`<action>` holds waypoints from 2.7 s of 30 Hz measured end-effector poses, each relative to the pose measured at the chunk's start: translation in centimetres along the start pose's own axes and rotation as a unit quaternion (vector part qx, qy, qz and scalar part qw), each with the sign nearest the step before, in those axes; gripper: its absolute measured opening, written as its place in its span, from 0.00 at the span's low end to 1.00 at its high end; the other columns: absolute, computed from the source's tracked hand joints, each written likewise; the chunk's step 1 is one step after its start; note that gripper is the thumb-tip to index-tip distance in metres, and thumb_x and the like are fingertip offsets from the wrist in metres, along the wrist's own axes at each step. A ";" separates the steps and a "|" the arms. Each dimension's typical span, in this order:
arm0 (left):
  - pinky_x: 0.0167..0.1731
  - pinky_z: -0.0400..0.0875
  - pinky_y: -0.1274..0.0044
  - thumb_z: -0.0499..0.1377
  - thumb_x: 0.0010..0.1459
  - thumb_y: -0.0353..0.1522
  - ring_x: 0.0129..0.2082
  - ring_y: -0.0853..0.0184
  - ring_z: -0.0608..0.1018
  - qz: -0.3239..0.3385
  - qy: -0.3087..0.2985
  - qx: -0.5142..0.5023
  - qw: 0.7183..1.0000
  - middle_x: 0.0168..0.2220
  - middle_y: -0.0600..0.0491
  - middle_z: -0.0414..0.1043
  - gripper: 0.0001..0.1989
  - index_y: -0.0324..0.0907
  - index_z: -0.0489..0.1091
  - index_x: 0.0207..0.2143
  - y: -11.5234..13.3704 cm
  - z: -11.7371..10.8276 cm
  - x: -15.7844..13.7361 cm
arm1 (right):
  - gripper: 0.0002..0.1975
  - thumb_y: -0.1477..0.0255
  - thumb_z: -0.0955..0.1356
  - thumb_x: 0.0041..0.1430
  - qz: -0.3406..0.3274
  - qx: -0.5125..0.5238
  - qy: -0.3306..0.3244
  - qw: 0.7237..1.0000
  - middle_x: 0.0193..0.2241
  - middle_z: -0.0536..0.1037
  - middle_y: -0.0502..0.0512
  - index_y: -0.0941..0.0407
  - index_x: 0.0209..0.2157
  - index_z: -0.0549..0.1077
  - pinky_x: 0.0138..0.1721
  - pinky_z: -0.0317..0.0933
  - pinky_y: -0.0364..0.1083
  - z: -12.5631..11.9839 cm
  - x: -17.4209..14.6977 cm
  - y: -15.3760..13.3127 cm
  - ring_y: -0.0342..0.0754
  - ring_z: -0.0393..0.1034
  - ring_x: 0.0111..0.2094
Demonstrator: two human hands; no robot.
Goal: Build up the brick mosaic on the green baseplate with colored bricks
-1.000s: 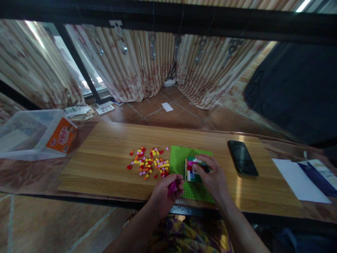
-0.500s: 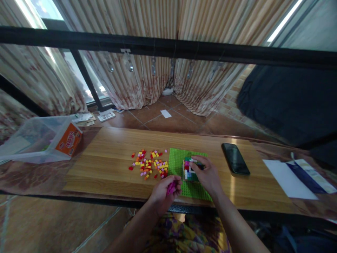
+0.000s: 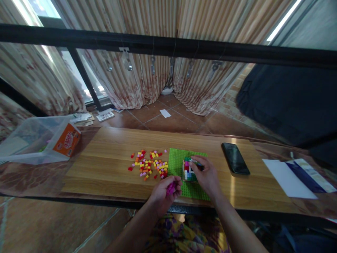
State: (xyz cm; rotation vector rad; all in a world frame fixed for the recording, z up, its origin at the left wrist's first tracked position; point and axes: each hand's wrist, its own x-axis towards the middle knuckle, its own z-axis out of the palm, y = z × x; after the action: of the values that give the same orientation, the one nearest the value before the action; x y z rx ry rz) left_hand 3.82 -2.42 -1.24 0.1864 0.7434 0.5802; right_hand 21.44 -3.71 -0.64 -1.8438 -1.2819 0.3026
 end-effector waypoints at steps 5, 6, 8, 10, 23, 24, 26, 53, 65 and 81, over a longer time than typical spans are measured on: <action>0.29 0.67 0.80 0.55 0.56 0.29 0.23 0.75 0.71 -0.004 -0.001 -0.004 1.000 0.25 0.52 0.69 0.08 0.34 0.71 0.30 0.1 0.2 -0.1 | 0.15 0.61 0.66 0.52 -0.010 -0.004 0.006 1.000 0.40 0.75 0.58 0.54 0.39 0.76 0.46 0.61 0.54 0.1 -0.1 0.2 0.51 0.68 0.42; 0.29 0.67 0.80 0.55 0.56 0.29 0.23 0.75 0.71 -0.005 -0.002 -0.005 1.000 0.25 0.52 0.70 0.08 0.34 0.71 0.30 0.1 0.2 -0.1 | 0.15 0.61 0.67 0.52 -0.011 -0.003 0.008 1.000 0.40 0.75 0.58 0.54 0.38 0.76 0.46 0.61 0.54 0.1 -0.1 0.3 0.51 0.68 0.42; 0.30 0.68 0.80 0.54 0.57 0.29 0.24 0.75 0.72 -0.006 -0.003 -0.010 1.000 0.26 0.52 0.71 0.08 0.34 0.71 0.30 0.1 0.2 -0.1 | 0.15 0.61 0.67 0.52 -0.011 0.001 0.007 1.000 0.39 0.75 0.58 0.54 0.38 0.76 0.45 0.61 0.53 0.1 0.0 0.4 0.51 0.68 0.42; 0.32 0.68 0.79 0.54 0.58 0.31 0.25 0.73 0.73 -0.007 -0.007 -0.015 1.000 0.28 0.50 0.72 0.10 0.33 0.72 0.32 0.1 0.1 -0.1 | 0.15 0.60 0.67 0.52 -0.008 0.008 0.000 1.000 0.39 0.75 0.57 0.54 0.38 0.76 0.44 0.62 0.52 0.0 0.2 0.5 0.51 0.69 0.41; 0.43 0.67 0.72 0.46 0.62 0.37 0.38 0.64 0.76 0.001 -0.072 -0.058 0.996 0.38 0.43 0.75 0.19 0.33 0.71 0.39 0.1 -0.9 0.6 | 0.09 0.71 0.64 0.59 -0.222 -0.104 -0.062 0.968 0.39 0.74 0.55 0.51 0.38 0.75 0.40 0.61 0.50 -0.3 -5.1 -3.9 0.50 0.66 0.41; 0.42 0.67 0.74 0.46 0.62 0.37 0.37 0.65 0.76 0.000 -0.076 -0.058 0.995 0.38 0.43 0.75 0.19 0.33 0.71 0.39 0.1 -1.0 0.6 | 0.09 0.71 0.64 0.59 -0.225 -0.122 -0.071 0.964 0.39 0.74 0.55 0.52 0.39 0.75 0.40 0.60 0.51 0.0 -5.5 -4.0 0.50 0.65 0.41; 0.39 0.68 0.76 0.46 0.62 0.37 0.36 0.67 0.76 -0.007 -0.085 -0.059 0.995 0.36 0.44 0.75 0.20 0.33 0.71 0.40 0.1 -1.0 0.6 | 0.09 0.70 0.65 0.58 -0.216 -0.155 -0.077 0.961 0.40 0.74 0.56 0.52 0.39 0.75 0.40 0.58 0.51 0.5 -5.9 -4.1 0.52 0.64 0.42; 0.44 0.67 0.70 0.49 0.61 0.37 0.36 0.64 0.77 -0.030 -0.053 0.001 0.998 0.38 0.42 0.75 0.17 0.33 0.70 0.42 0.5 -0.6 0.0 | 0.10 0.63 0.66 0.55 0.006 -0.003 0.061 0.998 0.32 0.79 0.53 0.54 0.33 0.75 0.39 0.65 0.48 -2.2 -3.3 -1.8 0.49 0.73 0.36; 0.44 0.67 0.70 0.49 0.61 0.36 0.36 0.64 0.78 -0.023 -0.072 -0.001 0.997 0.37 0.42 0.75 0.17 0.33 0.70 0.42 0.4 -0.8 0.1 | 0.07 0.67 0.65 0.57 -0.101 -0.042 0.043 0.993 0.38 0.75 0.55 0.51 0.34 0.76 0.45 0.60 0.53 -1.7 -2.0 -0.7 0.50 0.67 0.42; 0.43 0.67 0.71 0.49 0.61 0.36 0.35 0.65 0.78 -0.028 -0.068 0.006 0.997 0.36 0.43 0.76 0.16 0.33 0.70 0.41 0.5 -0.7 0.0 | 0.07 0.65 0.70 0.48 0.017 0.121 0.011 0.992 0.40 0.73 0.56 0.52 0.30 0.77 0.43 0.62 0.54 0.1 -0.4 1.3 0.53 0.66 0.46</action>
State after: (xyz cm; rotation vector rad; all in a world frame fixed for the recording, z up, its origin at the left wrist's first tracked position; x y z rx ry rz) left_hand 3.10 -2.02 -1.52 0.2130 0.6189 0.5038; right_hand 22.08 -4.20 -1.77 -1.6600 -1.1450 0.4354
